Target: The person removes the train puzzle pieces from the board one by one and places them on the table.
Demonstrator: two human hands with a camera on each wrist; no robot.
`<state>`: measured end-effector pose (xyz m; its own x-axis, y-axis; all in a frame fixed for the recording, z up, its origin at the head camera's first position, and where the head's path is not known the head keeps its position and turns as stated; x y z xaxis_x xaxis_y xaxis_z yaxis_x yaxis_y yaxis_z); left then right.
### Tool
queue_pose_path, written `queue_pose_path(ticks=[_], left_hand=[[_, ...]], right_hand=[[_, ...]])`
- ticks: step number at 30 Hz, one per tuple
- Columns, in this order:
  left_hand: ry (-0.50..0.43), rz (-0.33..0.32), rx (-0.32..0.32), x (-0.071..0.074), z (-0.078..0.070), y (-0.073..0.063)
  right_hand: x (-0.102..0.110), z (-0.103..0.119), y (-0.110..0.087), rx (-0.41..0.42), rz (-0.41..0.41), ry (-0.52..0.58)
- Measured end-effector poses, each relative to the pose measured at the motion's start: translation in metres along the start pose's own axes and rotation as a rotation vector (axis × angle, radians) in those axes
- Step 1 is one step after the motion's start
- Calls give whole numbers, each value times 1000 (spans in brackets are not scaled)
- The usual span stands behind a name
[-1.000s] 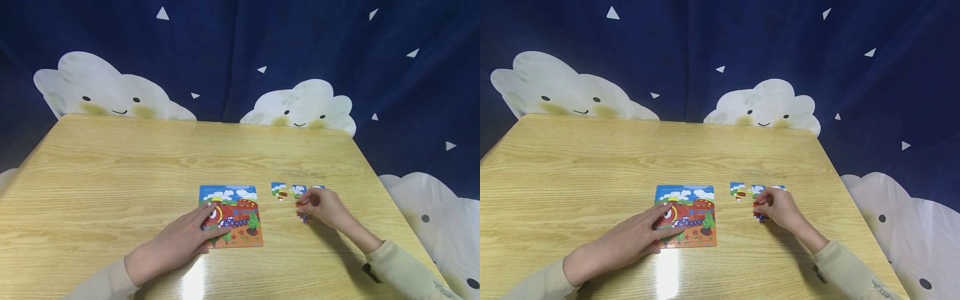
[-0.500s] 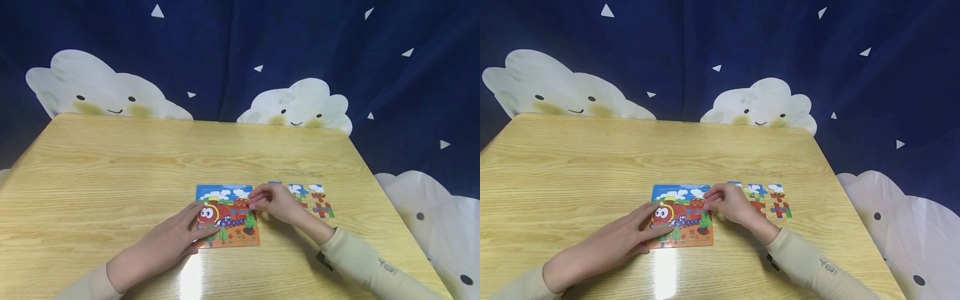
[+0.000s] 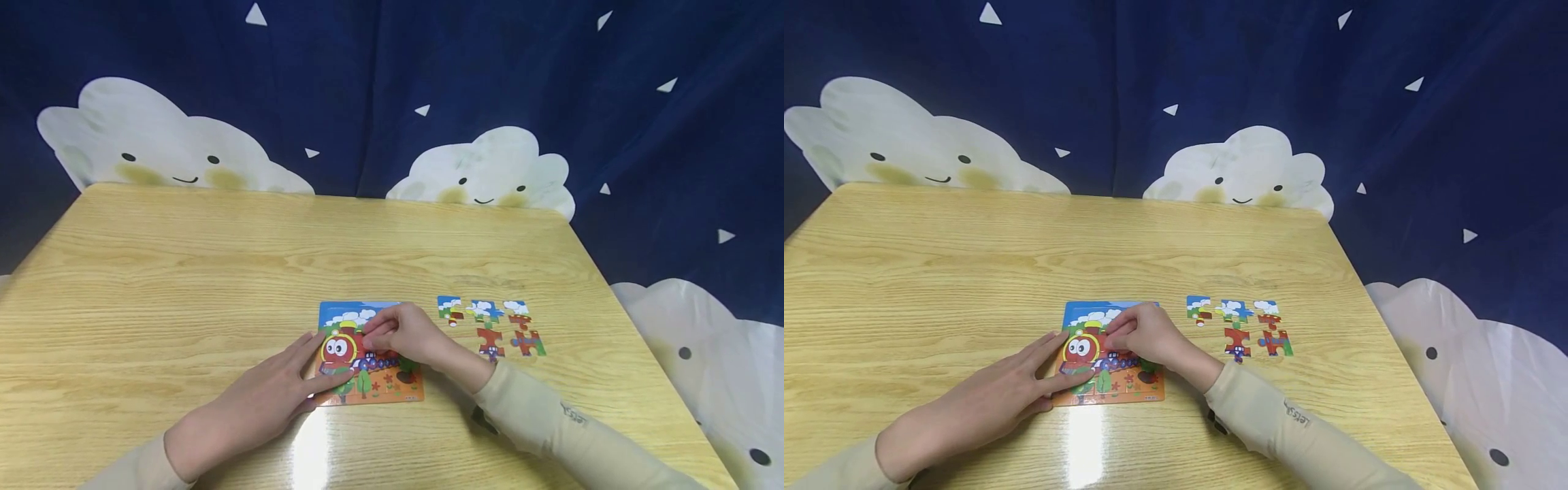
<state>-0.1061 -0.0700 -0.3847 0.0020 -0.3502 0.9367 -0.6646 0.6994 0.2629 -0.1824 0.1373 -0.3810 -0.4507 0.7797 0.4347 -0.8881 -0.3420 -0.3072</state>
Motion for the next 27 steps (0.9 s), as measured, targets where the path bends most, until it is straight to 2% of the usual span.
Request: queue_pose_path(ticks=[8,12,19,27], left_hand=[[10,10,-16,1,-1,0],[10,6,-16,1,-1,0],[9,3,-8,0,-1,-1],[27,18,-7,0,-1,-1]], right_hand=[[-4,-2,3,20,-10,46],[-8,0,4,65,-25,30],[-18,7,4,212,-49,-87],[-22,8,5,236,-104,-167]])
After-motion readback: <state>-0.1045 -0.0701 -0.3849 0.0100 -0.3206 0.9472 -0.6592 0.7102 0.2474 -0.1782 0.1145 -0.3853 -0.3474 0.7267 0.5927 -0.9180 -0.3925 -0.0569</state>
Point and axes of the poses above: each hand's wrist, its own y-axis towards the middle knuckle, its own x-axis out of the back of the hand, z = x × y, the point moved 3 cm from there along y, towards the middle knuckle, and after that the axes turned 3 degrees about -z, right-handed, at the moved point
